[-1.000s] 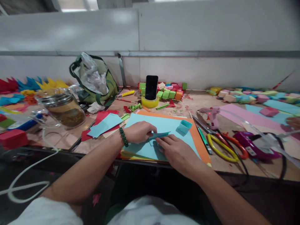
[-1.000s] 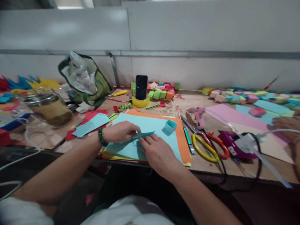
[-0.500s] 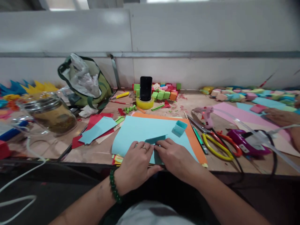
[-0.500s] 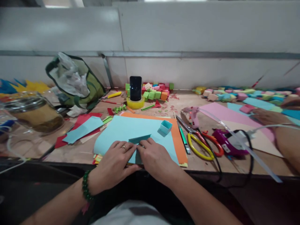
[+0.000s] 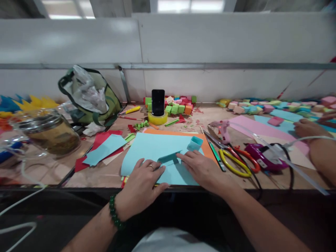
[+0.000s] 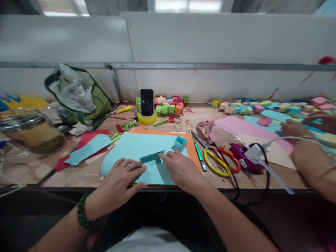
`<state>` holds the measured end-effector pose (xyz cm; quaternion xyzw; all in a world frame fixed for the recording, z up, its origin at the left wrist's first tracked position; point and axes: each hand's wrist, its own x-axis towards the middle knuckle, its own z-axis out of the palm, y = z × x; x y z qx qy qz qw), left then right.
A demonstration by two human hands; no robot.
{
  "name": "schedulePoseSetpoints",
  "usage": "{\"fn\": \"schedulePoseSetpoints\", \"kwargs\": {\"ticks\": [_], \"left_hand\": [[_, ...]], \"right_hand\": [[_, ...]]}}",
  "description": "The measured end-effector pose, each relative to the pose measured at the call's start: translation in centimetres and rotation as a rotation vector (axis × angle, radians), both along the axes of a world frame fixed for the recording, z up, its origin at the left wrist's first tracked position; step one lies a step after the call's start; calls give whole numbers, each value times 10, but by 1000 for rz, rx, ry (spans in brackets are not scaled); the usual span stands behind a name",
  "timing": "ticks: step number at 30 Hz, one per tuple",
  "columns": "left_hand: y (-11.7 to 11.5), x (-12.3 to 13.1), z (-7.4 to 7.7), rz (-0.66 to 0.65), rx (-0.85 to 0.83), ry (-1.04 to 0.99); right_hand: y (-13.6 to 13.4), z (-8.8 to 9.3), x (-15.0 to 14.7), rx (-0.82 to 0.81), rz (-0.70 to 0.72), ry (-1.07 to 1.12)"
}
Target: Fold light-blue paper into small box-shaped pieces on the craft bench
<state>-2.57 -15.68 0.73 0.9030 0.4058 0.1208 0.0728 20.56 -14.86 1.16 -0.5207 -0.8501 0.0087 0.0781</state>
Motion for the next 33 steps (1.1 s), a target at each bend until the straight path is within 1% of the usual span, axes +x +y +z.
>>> {"fn": "schedulePoseSetpoints", "kwargs": {"ticks": [5,9,13,16,18,21,23,25,27,29,31,33], "left_hand": [[0,0,3,9,-49,-1],[0,2,4,15,-44,-4],[0,5,9,2,-41,11],[-2,6,11,-22,-52,10],[-1,7,9,38,-39,-44],[7,12,4,188,23,-118],[11,15,4,231,38,-72],[12,15,7,252,12,23],[7,10,12,255,-12,103],[0,3,17,234,-2,152],[-7,-5,18,249,-17,197],[-10,-10,15,269,-53,222]], "right_hand": [[12,2,-5,-84,-46,-29],[11,-3,-5,-51,-45,-28],[3,-6,-4,-18,-79,-63],[0,-7,-2,-1,-38,-25],[-1,-8,0,21,-10,20],[-3,-10,0,48,-21,62],[-5,-11,-1,40,-34,85],[-9,-11,-1,26,-48,113],[-13,-11,0,21,-68,134],[-17,-11,2,36,-89,146],[-22,-12,3,61,-104,147],[-25,-14,4,83,-112,132]]}}
